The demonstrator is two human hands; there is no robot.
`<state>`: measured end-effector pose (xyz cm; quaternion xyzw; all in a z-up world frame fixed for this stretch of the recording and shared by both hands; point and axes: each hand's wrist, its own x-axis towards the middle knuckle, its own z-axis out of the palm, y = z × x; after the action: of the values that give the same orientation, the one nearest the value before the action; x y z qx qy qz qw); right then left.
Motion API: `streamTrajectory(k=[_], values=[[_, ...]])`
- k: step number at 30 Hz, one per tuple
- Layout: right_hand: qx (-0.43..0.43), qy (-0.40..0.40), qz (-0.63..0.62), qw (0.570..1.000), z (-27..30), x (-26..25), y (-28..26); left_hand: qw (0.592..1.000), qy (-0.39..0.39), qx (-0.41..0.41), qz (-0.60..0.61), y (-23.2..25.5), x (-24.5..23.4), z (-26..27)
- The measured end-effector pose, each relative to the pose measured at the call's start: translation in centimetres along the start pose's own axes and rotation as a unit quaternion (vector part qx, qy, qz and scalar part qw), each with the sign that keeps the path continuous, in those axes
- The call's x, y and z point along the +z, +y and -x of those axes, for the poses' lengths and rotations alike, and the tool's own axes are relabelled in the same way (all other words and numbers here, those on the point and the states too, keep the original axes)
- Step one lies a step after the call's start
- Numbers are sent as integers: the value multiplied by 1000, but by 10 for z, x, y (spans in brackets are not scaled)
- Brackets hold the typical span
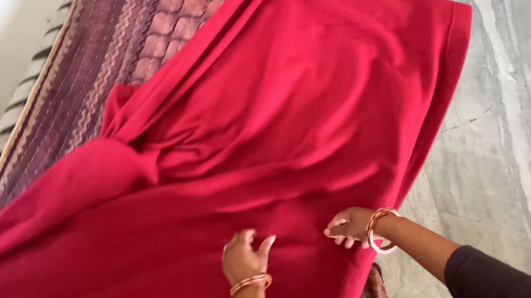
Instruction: The person spreads a large red cloth over a patterned woven cot in a bedroom. They repeatedly lift, shake, and smooth the cloth to cover the surface, adjusting the edges and corners multiple times.
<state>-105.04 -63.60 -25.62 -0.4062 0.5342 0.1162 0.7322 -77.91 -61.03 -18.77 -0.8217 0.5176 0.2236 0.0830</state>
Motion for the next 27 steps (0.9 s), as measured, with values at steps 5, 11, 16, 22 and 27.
streamTrajectory(k=[5,11,16,22,27], values=[[-64,92,22,993,-8,-53,-8,980,132,150,-2,80,1,-56],[-188,382,-10,905,-16,-173,-23,980,76,184,2,182,-6,-82],[-114,535,59,835,2,-285,-14,981,23,191,-21,238,-8,-83],[-83,588,132,794,0,-412,22,987,19,150,-56,270,9,-86],[-30,466,154,871,21,-475,23,994,35,98,-35,314,46,-84]])
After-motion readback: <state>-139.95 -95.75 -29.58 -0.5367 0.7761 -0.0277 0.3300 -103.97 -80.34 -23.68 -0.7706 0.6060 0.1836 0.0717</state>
